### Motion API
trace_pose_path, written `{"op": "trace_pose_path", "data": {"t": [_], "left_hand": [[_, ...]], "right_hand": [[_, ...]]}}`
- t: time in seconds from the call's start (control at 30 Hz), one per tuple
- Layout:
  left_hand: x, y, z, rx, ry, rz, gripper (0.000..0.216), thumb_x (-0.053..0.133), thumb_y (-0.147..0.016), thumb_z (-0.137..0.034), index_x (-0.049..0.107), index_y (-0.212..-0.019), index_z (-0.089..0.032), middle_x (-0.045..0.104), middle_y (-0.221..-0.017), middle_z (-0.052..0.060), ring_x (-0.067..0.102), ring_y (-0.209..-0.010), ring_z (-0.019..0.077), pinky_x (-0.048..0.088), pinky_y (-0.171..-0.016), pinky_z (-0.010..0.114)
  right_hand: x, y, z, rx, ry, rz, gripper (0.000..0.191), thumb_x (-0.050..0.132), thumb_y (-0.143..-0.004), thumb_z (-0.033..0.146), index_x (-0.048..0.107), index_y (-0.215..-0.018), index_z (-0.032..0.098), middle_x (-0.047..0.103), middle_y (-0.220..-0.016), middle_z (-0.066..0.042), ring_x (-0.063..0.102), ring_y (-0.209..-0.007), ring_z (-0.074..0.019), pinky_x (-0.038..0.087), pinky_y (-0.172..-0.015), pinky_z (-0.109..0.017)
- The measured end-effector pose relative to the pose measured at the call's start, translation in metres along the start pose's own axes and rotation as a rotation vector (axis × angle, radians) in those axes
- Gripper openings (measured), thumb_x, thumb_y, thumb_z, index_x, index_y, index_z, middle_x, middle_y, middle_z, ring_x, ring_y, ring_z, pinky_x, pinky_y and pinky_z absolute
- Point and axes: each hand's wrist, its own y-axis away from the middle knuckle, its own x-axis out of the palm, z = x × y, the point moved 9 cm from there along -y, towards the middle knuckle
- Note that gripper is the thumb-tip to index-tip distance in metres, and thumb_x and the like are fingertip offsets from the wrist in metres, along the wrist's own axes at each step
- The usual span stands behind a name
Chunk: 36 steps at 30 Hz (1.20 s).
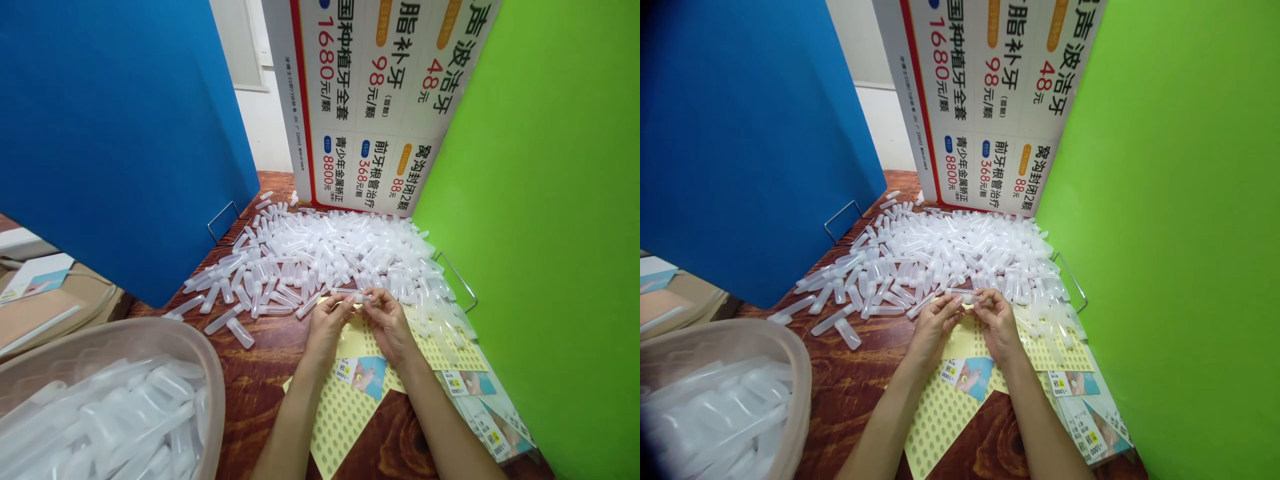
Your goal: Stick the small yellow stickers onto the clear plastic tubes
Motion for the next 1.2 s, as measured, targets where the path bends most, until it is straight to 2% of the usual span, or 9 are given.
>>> {"op": "trace_pose_path", "data": {"t": [0.4, 0.6, 0.83, 0.93, 1.07, 1.2], "left_hand": [[-0.001, -0.001, -0.001, 0.02, 0.025, -0.024, 0.041, 0.093, -0.058, -0.036, 0.072, -0.084, -0.014, 0.067, -0.075, 0.0, 0.061, -0.067, 0.0098, 0.048, -0.065, 0.02], [0.002, 0.001, -0.003, 0.054, -0.074, 0.018, 0.039, 0.093, -0.059, -0.039, 0.074, -0.083, -0.014, 0.068, -0.077, 0.001, 0.06, -0.067, 0.011, 0.048, -0.069, 0.023], [-0.005, -0.003, -0.002, 0.104, -0.102, 0.003, 0.042, 0.092, -0.057, -0.044, 0.075, -0.077, -0.012, 0.066, -0.068, 0.001, 0.056, -0.061, 0.0101, 0.044, -0.064, 0.022], [-0.006, -0.006, -0.002, 0.132, -0.123, 0.001, 0.044, 0.09, -0.059, -0.047, 0.074, -0.078, -0.012, 0.067, -0.068, 0.002, 0.056, -0.062, 0.0111, 0.044, -0.064, 0.023], [-0.007, -0.01, 0.001, 0.157, -0.126, -0.017, 0.044, 0.088, -0.059, -0.05, 0.074, -0.075, -0.011, 0.064, -0.062, 0.001, 0.053, -0.058, 0.0113, 0.042, -0.06, 0.023], [-0.01, -0.013, 0.005, 0.175, -0.125, -0.058, 0.04, 0.084, -0.063, -0.05, 0.074, -0.074, -0.013, 0.063, -0.059, 0.001, 0.054, -0.057, 0.0122, 0.041, -0.06, 0.024]], "right_hand": [[-0.001, 0.0, 0.0, -0.002, 0.002, -0.008, 0.031, 0.093, -0.061, 0.024, 0.065, -0.073, 0.021, 0.066, -0.101, 0.002, 0.065, -0.074, -0.0126, 0.057, -0.077, -0.03], [0.002, 0.001, 0.001, -0.005, 0.015, 0.025, 0.029, 0.092, -0.062, 0.025, 0.065, -0.072, 0.022, 0.065, -0.1, 0.002, 0.064, -0.075, -0.0129, 0.057, -0.076, -0.029], [0.005, 0.001, 0.003, -0.031, 0.076, 0.036, 0.03, 0.093, -0.064, 0.031, 0.065, -0.072, 0.022, 0.065, -0.099, 0.0, 0.064, -0.085, -0.0156, 0.056, -0.085, -0.033], [0.006, 0.003, 0.005, -0.055, 0.102, 0.027, 0.03, 0.093, -0.064, 0.032, 0.066, -0.072, 0.022, 0.064, -0.099, 0.001, 0.063, -0.086, -0.0159, 0.056, -0.087, -0.034], [0.005, 0.004, 0.007, -0.116, 0.156, -0.007, 0.029, 0.092, -0.063, 0.031, 0.067, -0.073, 0.022, 0.064, -0.099, 0.0, 0.063, -0.085, -0.0164, 0.056, -0.082, -0.032], [-0.003, 0.003, 0.015, -0.237, 0.261, -0.087, 0.028, 0.09, -0.064, 0.032, 0.069, -0.081, 0.022, 0.067, -0.097, -0.001, 0.064, -0.085, -0.0182, 0.055, -0.08, -0.034]]}}
